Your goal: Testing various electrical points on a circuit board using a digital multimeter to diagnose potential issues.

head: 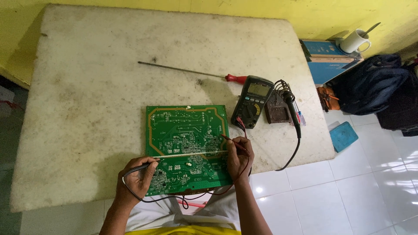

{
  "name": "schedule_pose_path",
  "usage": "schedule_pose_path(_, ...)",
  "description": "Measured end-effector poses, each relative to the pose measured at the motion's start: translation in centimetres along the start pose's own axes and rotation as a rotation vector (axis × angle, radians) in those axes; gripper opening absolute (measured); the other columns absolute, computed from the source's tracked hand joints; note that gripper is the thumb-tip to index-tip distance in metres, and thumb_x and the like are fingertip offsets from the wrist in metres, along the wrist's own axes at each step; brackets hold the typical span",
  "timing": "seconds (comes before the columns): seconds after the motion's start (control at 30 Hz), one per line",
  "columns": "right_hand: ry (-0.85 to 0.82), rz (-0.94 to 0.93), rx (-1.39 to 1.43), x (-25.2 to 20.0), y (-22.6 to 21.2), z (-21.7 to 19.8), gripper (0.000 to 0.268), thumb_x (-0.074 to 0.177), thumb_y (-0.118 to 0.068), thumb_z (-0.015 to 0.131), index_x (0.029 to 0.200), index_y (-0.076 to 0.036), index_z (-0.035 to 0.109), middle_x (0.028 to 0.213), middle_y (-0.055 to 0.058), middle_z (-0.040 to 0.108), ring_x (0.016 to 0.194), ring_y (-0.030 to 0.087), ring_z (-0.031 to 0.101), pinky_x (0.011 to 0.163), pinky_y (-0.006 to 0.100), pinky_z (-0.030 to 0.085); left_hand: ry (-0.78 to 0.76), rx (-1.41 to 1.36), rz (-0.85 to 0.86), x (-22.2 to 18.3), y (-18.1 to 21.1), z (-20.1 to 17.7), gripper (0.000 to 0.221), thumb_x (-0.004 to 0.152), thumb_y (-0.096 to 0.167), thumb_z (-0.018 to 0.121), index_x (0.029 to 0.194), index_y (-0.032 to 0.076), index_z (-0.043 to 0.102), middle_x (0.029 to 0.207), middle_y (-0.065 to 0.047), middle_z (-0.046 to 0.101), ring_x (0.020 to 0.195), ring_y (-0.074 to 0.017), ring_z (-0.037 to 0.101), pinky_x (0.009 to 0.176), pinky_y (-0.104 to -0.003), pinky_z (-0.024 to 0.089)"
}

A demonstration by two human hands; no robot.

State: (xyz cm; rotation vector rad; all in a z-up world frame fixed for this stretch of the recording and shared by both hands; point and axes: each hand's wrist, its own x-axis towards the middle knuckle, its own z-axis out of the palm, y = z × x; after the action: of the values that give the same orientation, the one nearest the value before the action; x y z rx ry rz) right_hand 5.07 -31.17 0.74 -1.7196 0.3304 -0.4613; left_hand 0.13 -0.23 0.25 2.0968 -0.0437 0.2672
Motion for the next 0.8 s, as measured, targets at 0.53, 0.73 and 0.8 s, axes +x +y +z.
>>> schedule_pose_path(0.53,-0.060,-0.055,-0.074,0.0,-0.7,0.1,0.018,0.091,-0.022,0.067,0.102,-0.008,0.067,0.086,0.008,0.077,0.077,0.015,0.072,0.068,0.029,0.054,0.006,0.005,0.011,0.1,0.1,0.0,0.022,0.095,0.030,0.066,0.097,0.010,0.076,0.097,-0.003,0.079,0.092,-0.0186,0.072,0.084,-0.033,0.056)
schedule_pose_path(0.73,-0.166,-0.001,-0.193,0.1,-1.9,0.7,0.026,0.091,-0.025,0.068,0.110,-0.012,0.079,0.100,0.010,0.075,0.092,0.017,0.073,0.080,0.027,0.056,0.014,-0.025,0.010,-0.1,-0.3,0.1,0.022,0.095,0.030,0.067,0.100,0.010,0.075,0.098,-0.005,0.078,0.091,-0.0192,0.073,0.081,-0.032,0.058)
schedule_pose_path(0.8,-0.180,-0.105,-0.347,0.1,-2.7,0.8,0.026,0.090,-0.027,0.068,0.111,-0.017,0.080,0.106,0.007,0.080,0.099,0.019,0.070,0.087,0.033,0.055,0.011,0.010,0.025,-0.1,-0.2,0.1,0.023,0.095,0.031,0.066,0.097,0.010,0.075,0.096,-0.004,0.078,0.091,-0.0202,0.072,0.083,-0.034,0.056)
